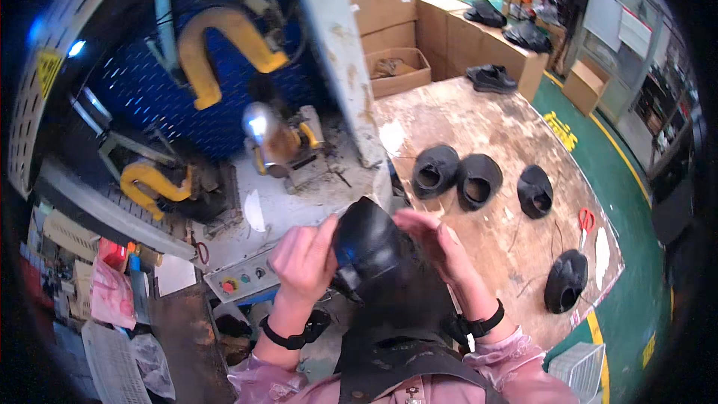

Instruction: Shaping and inspecting shoe upper components using a industrial lasting machine.

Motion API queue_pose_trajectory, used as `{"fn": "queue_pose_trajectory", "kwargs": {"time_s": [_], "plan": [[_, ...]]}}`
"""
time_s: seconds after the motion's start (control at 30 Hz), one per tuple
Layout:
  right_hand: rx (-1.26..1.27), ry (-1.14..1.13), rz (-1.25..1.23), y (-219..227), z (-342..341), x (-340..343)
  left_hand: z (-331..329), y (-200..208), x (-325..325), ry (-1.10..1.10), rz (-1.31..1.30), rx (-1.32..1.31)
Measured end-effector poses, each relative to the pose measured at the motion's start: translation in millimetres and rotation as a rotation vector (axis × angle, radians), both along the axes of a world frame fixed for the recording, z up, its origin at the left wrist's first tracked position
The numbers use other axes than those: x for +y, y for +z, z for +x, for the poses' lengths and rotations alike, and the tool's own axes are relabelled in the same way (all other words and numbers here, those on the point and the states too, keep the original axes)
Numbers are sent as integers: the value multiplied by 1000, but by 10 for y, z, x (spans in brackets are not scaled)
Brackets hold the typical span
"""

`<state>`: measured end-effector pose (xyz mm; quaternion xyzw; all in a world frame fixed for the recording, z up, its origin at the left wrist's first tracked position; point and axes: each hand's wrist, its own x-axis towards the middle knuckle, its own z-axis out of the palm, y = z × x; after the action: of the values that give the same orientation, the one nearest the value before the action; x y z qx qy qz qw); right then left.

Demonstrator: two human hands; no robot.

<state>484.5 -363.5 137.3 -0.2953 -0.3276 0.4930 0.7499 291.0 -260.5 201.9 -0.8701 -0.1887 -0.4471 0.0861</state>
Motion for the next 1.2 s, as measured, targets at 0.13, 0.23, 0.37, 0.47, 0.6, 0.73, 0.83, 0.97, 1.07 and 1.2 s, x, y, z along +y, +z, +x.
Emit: {"fn": "queue_pose_trajectory", "kwargs": {"time_s": [0.13, 0.23, 0.37, 0.47, 0.6, 0.73, 0.83, 0.97, 1.07, 1.2], "plan": [[81, 187, -154, 23, 337, -582, 569, -221, -113, -110, -132, 173], [-53, -60, -312, 16, 518, -827, 908, -533, -190, -260, -510, 95], [-297, -331, -479, -5, 667, -1086, 1120, -957, -216, -624, -2116, 71], [-1100, -529, -494, 44, 738, -1218, 1573, -978, -484, -679, -2504, 15], [-1235, -832, -454, 11, 710, -1435, 1848, -1015, -577, -928, -2703, -136], [-214, -1380, -557, -723, 655, -1894, 2079, -961, -606, -1372, -2731, -225], [497, -1003, -167, -641, 545, -1758, 2217, -1141, -518, -1612, -2736, -180], [332, -1053, -218, -434, 436, -1818, 2270, -1306, -539, -1669, -2778, 50], [119, -1041, -309, -239, 421, -1900, 2300, -1454, -628, -1574, -2800, 81], [-79, -988, -472, -262, 417, -2020, 2446, -1692, -761, -1645, -2843, 130]]}}
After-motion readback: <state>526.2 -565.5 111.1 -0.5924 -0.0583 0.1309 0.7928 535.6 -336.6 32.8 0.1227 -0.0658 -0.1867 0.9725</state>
